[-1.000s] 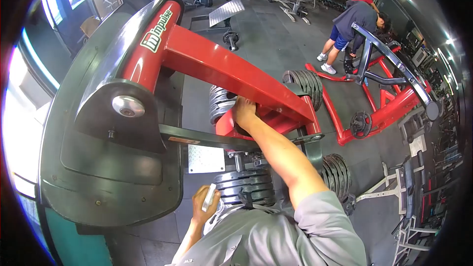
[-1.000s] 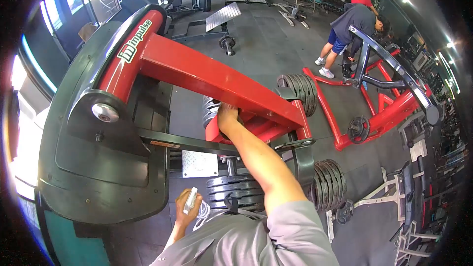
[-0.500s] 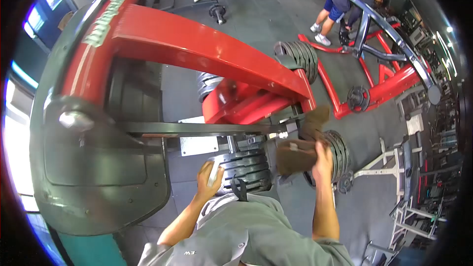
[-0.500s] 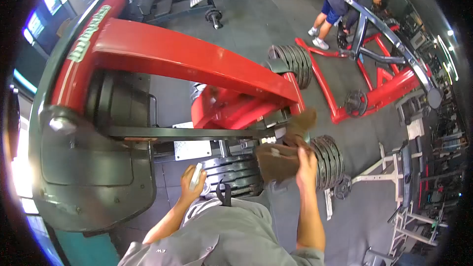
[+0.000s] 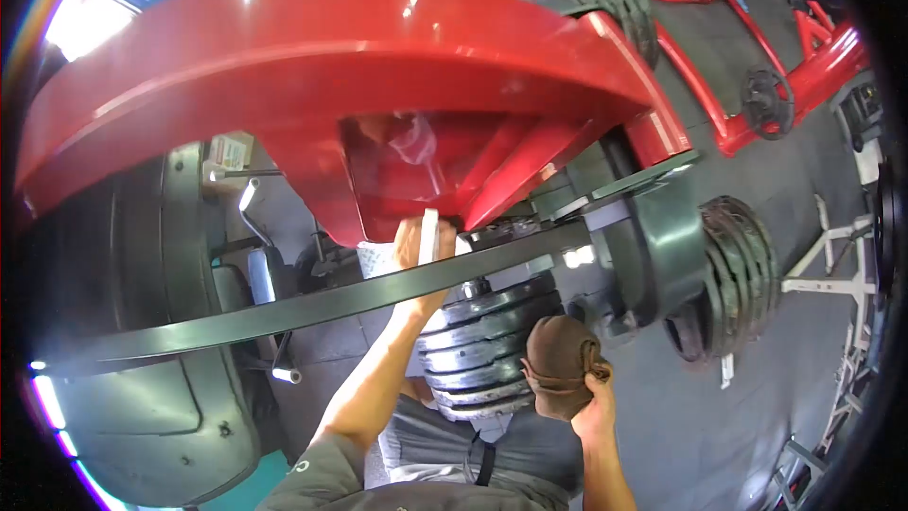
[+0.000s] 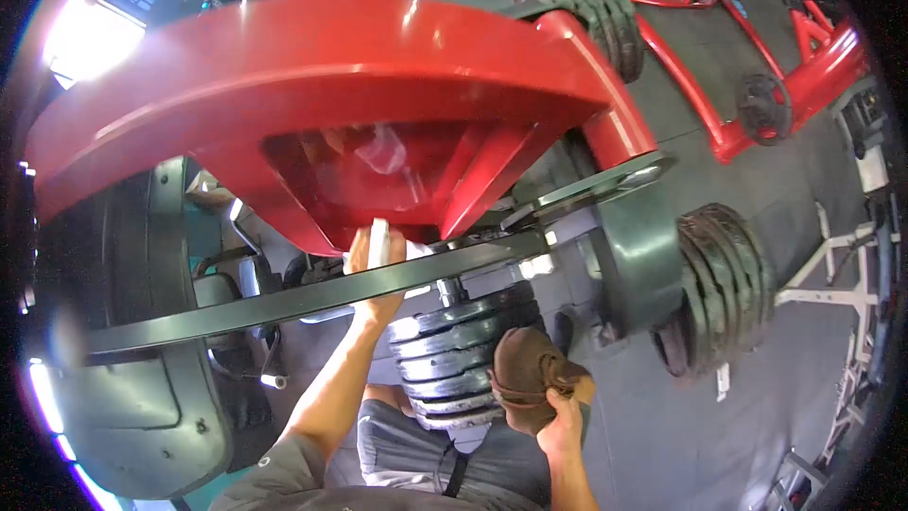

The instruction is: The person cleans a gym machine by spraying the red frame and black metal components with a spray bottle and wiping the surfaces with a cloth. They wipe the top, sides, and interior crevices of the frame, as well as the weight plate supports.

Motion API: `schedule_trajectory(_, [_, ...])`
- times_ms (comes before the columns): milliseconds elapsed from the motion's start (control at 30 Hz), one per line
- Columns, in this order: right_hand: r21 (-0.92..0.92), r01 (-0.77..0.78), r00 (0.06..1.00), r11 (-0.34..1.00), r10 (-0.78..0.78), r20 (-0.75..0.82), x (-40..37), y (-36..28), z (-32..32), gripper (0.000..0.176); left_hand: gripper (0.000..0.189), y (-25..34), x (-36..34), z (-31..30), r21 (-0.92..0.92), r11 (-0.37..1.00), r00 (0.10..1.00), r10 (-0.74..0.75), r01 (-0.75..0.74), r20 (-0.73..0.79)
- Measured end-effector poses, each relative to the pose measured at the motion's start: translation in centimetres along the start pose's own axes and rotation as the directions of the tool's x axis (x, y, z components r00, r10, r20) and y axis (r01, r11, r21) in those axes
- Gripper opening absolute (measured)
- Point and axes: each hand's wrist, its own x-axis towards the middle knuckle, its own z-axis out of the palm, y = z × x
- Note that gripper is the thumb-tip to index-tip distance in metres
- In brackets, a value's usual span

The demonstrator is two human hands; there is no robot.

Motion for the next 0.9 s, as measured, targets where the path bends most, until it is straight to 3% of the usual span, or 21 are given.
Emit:
schedule_trajectory(100, [0.102, -0.205, 0.976, 0.973, 0.195, 0.1, 4.0, 4.9, -2.0, 0.047, 0.011, 0.3, 2.7, 1.0, -0.117, 0.977, 0.966, -0.198, 0.181, -0.166])
schedule_trajectory(133, [0.125, -0.277, 0.955, 0.953, 0.258, 0.144, 5.2, 6.1, -2.2, 0.047, 0.015, -0.2, 3.4, 1.5, -0.165, 0.982, 0.956, -0.131, 0.089, -0.262])
schedule_trajectory(200, [0.107, -0.301, 0.952, 0.948, 0.293, 0.088, 6.1, 7.5, -2.5, 0.052, 0.019, -0.7, 4.4, 2.0, -0.462, 0.882, 0.912, -0.261, 0.092, -0.317])
schedule_trajectory(267, [0.125, -0.372, 0.927, 0.92, 0.361, 0.106, 6.7, 8.7, -3.1, 0.054, 0.027, -0.4, 5.2, 1.9, -0.559, 0.829, 0.882, -0.264, 0.001, -0.39])
schedule_trajectory(333, [0.145, -0.386, 0.922, 0.911, 0.376, 0.094, 7.5, 9.7, -4.6, 0.055, 0.048, 0.6, 5.4, 0.6, -0.53, 0.847, 0.915, -0.252, 0.05, -0.316])
schedule_trajectory(367, [0.157, -0.396, 0.918, 0.904, 0.39, 0.07, 7.7, 10.0, -5.5, 0.056, 0.047, 0.8, 5.7, 0.4, -0.513, 0.857, 0.907, -0.255, 0.052, -0.334])
schedule_trajectory(467, [0.166, -0.406, 0.914, 0.899, 0.401, 0.065, 8.1, 10.2, -6.2, 0.057, 0.039, 2.1, 7.3, 0.1, -0.661, 0.746, 0.791, -0.451, 0.078, -0.415])
schedule_trajectory(500, [0.161, -0.392, 0.92, 0.906, 0.383, 0.083, 8.2, 10.2, -6.3, 0.057, 0.04, 2.2, 7.5, -0.4, -0.675, 0.732, 0.805, -0.456, 0.096, -0.38])
schedule_trajectory(667, [0.099, -0.383, 0.915, 0.918, 0.363, 0.174, 8.5, 10.5, -7.2, 0.062, 0.04, 3.4, 8.6, -0.3, -0.702, 0.711, 0.826, -0.375, -0.034, -0.421])
schedule_trajectory(733, [0.176, -0.382, 0.921, 0.907, 0.357, 0.154, 7.9, 10.3, -6.7, 0.058, 0.04, 3.7, 8.7, -0.2, -0.708, 0.703, 0.828, -0.355, -0.069, -0.434])
schedule_trajectory(800, [0.143, -0.373, 0.925, 0.917, 0.354, 0.139, 7.8, 10.6, -7.4, 0.057, 0.033, 3.4, 8.7, 0.0, -0.713, 0.701, 0.823, -0.393, -0.021, -0.41])
schedule_trajectory(900, [0.143, -0.356, 0.931, 0.923, 0.338, 0.137, 8.0, 10.5, -7.3, 0.055, 0.039, 2.2, 7.4, 0.2, -0.577, 0.808, 0.894, -0.341, 0.12, -0.292])
